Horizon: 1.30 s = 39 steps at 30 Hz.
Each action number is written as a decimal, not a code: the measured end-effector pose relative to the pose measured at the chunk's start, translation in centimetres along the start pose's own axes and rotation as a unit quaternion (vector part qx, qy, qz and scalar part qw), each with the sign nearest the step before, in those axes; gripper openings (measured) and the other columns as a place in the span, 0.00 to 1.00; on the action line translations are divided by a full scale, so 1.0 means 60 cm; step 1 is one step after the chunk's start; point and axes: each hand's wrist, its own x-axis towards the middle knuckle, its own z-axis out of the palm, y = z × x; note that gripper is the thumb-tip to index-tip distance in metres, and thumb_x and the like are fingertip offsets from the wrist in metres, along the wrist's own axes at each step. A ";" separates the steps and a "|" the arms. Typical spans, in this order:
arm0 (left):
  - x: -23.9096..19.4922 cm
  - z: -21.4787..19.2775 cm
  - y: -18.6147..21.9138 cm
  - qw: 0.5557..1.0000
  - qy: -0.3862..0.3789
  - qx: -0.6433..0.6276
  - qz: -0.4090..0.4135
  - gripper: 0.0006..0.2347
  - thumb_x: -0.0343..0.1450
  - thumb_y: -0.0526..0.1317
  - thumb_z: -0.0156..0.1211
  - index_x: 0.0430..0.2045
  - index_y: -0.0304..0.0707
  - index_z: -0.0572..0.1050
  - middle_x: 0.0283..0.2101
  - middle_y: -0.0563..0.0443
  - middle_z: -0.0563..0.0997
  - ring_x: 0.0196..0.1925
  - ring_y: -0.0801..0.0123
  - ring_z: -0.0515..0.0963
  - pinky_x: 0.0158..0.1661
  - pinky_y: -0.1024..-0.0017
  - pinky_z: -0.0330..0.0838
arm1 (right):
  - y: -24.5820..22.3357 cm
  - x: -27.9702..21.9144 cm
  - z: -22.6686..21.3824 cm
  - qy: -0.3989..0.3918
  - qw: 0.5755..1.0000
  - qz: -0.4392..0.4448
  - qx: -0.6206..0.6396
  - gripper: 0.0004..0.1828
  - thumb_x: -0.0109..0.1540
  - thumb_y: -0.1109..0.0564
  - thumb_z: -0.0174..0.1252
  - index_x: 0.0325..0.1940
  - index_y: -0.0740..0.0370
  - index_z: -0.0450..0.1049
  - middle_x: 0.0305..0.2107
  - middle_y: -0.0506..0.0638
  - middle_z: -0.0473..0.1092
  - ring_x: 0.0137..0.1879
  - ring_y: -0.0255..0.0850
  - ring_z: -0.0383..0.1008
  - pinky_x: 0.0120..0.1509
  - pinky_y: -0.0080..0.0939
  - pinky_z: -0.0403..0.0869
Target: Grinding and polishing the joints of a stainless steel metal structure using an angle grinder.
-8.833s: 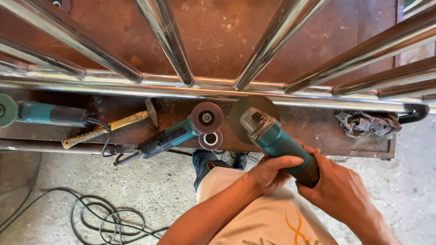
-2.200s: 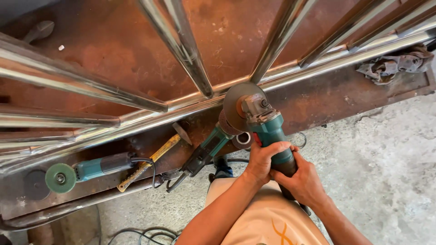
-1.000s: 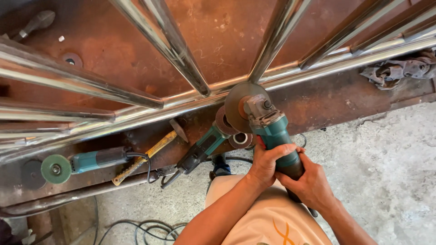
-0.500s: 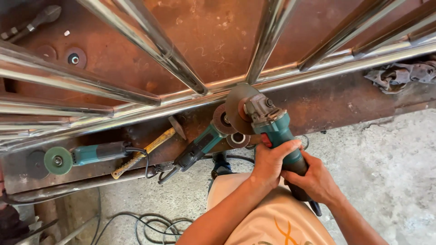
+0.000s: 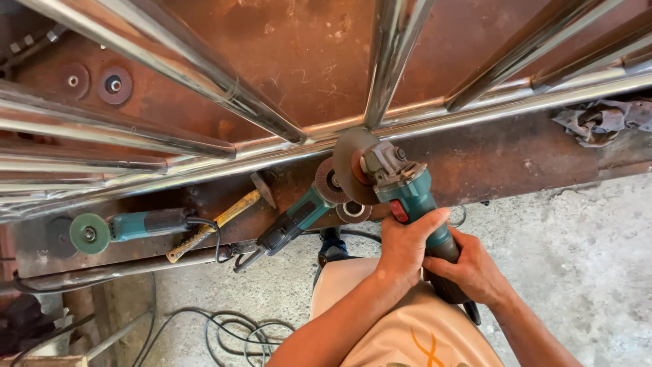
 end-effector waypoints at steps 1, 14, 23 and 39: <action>0.000 0.002 -0.001 1.000 0.002 -0.001 -0.001 0.12 0.61 0.37 0.70 0.33 0.29 0.78 0.32 0.47 0.81 0.30 0.70 0.76 0.36 0.73 0.74 | 0.003 0.002 -0.002 -0.001 1.000 0.002 -0.001 0.16 0.48 0.63 0.68 0.39 0.74 0.82 0.25 0.59 0.81 0.30 0.43 0.75 0.37 0.41 0.74; -0.006 0.013 0.014 1.000 0.023 0.019 0.001 0.12 0.61 0.38 0.71 0.32 0.29 0.78 0.32 0.48 0.81 0.30 0.70 0.76 0.36 0.73 0.74 | 0.003 0.010 -0.011 -0.028 0.999 0.006 0.030 0.19 0.48 0.64 0.66 0.43 0.74 0.81 0.29 0.60 0.81 0.33 0.45 0.75 0.42 0.43 0.74; -0.007 0.019 0.015 0.997 0.043 0.061 0.001 0.13 0.61 0.43 0.73 0.29 0.32 0.78 0.30 0.50 0.80 0.28 0.72 0.76 0.34 0.75 0.74 | 0.032 0.023 -0.019 -0.071 0.991 -0.013 0.117 0.17 0.50 0.64 0.65 0.42 0.77 0.79 0.31 0.62 0.80 0.35 0.46 0.75 0.44 0.44 0.73; -0.013 0.029 0.032 0.997 0.020 0.077 0.000 0.21 0.59 0.47 0.72 0.38 0.31 0.75 0.33 0.50 0.79 0.30 0.72 0.75 0.35 0.74 0.74 | 0.019 0.012 -0.026 -0.066 0.980 0.003 0.185 0.16 0.54 0.66 0.61 0.44 0.79 0.76 0.30 0.65 0.78 0.31 0.49 0.74 0.37 0.45 0.73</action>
